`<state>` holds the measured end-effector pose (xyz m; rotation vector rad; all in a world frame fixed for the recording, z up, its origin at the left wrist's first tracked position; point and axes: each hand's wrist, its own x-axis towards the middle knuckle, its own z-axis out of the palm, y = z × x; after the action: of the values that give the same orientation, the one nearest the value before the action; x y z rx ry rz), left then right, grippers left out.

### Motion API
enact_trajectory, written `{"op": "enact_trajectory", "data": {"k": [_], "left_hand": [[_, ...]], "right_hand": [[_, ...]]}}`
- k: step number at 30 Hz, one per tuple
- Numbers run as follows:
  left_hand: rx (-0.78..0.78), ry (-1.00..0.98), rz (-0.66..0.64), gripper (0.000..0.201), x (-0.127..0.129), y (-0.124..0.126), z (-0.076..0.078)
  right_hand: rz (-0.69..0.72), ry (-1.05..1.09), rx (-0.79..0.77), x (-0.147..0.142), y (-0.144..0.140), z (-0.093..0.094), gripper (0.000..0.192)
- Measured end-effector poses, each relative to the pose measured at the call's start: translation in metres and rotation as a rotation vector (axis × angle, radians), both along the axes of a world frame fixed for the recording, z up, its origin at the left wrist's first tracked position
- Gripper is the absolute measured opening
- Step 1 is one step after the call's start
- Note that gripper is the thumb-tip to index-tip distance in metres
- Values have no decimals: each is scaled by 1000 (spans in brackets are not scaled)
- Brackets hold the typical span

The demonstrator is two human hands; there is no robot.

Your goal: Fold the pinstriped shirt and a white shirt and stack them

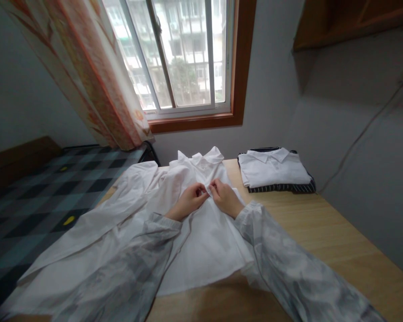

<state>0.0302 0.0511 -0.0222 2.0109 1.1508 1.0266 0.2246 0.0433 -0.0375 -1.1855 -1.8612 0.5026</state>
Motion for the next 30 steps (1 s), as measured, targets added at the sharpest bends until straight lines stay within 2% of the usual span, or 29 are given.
{"op": "enact_trajectory", "data": {"k": [4, 8, 12, 23, 30], "left_hand": [[7, 46, 23, 5, 2, -4, 5], [17, 59, 24, 10, 4, -5, 7], [-10, -15, 12, 12, 3, -6, 9], [-116, -196, -36, 35, 2, -4, 10], [-169, -202, -47, 36, 2, -6, 13]], "right_hand": [[-10, -36, 15, 0, -2, 1, 16], [-3, -39, 12, -1, -3, 2, 15], [-14, -35, 10, -1, -2, 1, 15], [-68, -34, 41, 0, -7, 7, 16], [-40, -24, 52, 2, -6, 8, 20]]}}
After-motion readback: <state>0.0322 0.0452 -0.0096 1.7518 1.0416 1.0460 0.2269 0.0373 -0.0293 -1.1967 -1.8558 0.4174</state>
